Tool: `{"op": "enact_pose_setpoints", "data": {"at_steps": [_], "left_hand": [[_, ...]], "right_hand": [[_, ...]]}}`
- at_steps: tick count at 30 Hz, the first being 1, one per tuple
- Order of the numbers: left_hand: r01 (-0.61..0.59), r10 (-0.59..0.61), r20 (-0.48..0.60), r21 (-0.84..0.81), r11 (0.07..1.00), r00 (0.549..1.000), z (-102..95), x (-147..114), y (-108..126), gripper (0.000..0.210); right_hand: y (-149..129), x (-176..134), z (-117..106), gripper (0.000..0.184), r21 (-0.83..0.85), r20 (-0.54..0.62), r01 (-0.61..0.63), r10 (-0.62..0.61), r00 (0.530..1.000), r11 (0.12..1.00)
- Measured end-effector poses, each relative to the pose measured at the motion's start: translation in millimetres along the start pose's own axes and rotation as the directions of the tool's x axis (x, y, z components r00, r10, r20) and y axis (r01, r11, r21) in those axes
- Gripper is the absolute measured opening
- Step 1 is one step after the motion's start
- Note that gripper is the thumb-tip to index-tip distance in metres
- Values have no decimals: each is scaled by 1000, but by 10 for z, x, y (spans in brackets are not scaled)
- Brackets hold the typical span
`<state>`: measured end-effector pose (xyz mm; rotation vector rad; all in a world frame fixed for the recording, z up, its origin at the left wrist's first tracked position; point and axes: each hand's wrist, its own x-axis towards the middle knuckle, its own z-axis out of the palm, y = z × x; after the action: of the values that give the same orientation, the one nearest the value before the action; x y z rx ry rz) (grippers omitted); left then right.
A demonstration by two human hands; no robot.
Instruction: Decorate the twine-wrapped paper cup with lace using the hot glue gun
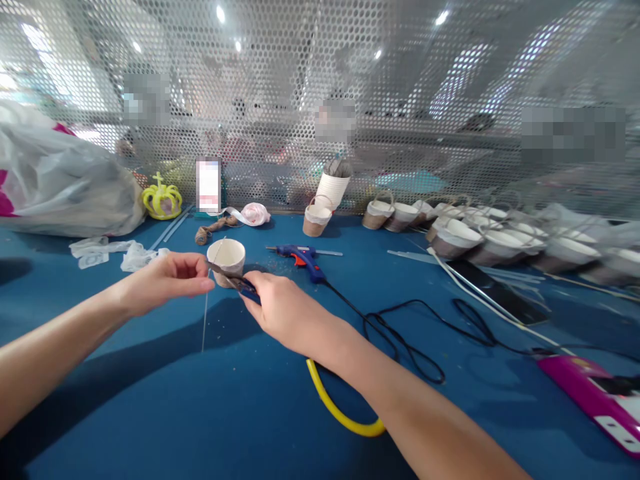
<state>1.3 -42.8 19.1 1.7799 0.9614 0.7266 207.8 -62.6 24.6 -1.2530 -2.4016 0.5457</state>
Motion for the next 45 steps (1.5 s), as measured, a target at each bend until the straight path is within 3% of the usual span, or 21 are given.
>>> {"op": "enact_pose_setpoints", "data": {"at_steps": [1, 3, 5, 7, 9, 12, 14, 16, 18, 20, 22, 24, 26, 28, 30, 32, 35, 38, 40, 42, 45], "left_hand": [[1, 26, -113, 230, 973, 993, 16, -22, 44, 31], [34, 152, -275, 570, 821, 949, 37, -65, 129, 27], [47, 156, -254, 645, 763, 954, 13, -92, 191, 25], [3, 48, -94, 478, 878, 994, -60, -88, 205, 24], [-76, 70, 48, 137, 988, 996, -148, -57, 159, 28], [15, 69, 232, -340, 940, 970, -212, 7, 24, 31], [105, 57, 321, -467, 878, 945, -192, 30, -47, 34], [98, 56, 310, -461, 882, 949, -137, 25, -60, 34], [15, 42, 201, -274, 961, 979, -64, -5, -12, 30], [-59, 59, 8, 119, 991, 998, 11, -44, 68, 21], [-72, 192, -203, 484, 872, 960, 62, -76, 137, 19], [-46, 228, -249, 574, 817, 942, 59, -88, 168, 21], [-57, 134, -158, 416, 908, 978, -5, -75, 149, 24], [-82, 83, 1, 88, 993, 997, -96, -40, 84, 31], [-31, 60, 154, -187, 982, 986, -163, 4, -8, 32], [44, 44, 257, -328, 944, 965, -180, 43, -92, 35], [53, 56, 260, -394, 917, 964, -130, 61, -127, 39], [33, -7, 139, -186, 982, 990, -51, 18, -36, 35], [41, -38, -35, 93, 995, 999, 3, -23, 46, 31], [35, 34, -207, 326, 945, 978, 44, -50, 98, 29], [15, 63, -194, 375, 927, 979, 48, -40, 92, 27]], "right_hand": [[21, 7, 28, 22, -38, -14, -25, 24, 1000, 999], [43, 20, 67, 21, -70, -19, -63, 62, 998, 996], [31, 27, 69, 22, -45, 2, -68, 68, 998, 997], [-7, 26, 32, 25, 18, 33, -49, 49, 998, 999], [-53, 17, -21, 28, 92, 62, -39, 33, 997, 995], [-103, -2, -80, 30, 176, 78, -26, 13, 997, 984], [-118, -12, -95, 30, 205, 84, -19, 2, 996, 979], [-122, -13, -92, 29, 215, 96, -24, 3, 995, 976], [-114, -5, -73, 28, 198, 108, -48, 27, 994, 979], [-98, 10, -37, 28, 154, 106, -90, 75, 992, 984], [-83, 22, 2, 29, 109, 92, -133, 123, 988, 985], [-76, 25, 26, 30, 100, 88, -152, 144, 986, 983], [-81, 18, 25, 32, 140, 94, -134, 122, 988, 981], [-96, 3, 1, 33, 202, 96, -107, 89, 991, 974], [-115, -11, -30, 33, 245, 98, -89, 66, 993, 966], [-130, -20, -54, 32, 253, 112, -85, 58, 992, 964], [-123, -20, -52, 31, 224, 117, -63, 37, 992, 973], [-71, 1, 5, 26, 147, 55, -46, 38, 998, 988], [-28, 19, 60, 21, 60, -8, -64, 65, 998, 996], [2, 32, 101, 19, -18, -36, -105, 104, 994, 994], [6, 33, 94, 27, -33, 19, -145, 146, 989, 989]]}}
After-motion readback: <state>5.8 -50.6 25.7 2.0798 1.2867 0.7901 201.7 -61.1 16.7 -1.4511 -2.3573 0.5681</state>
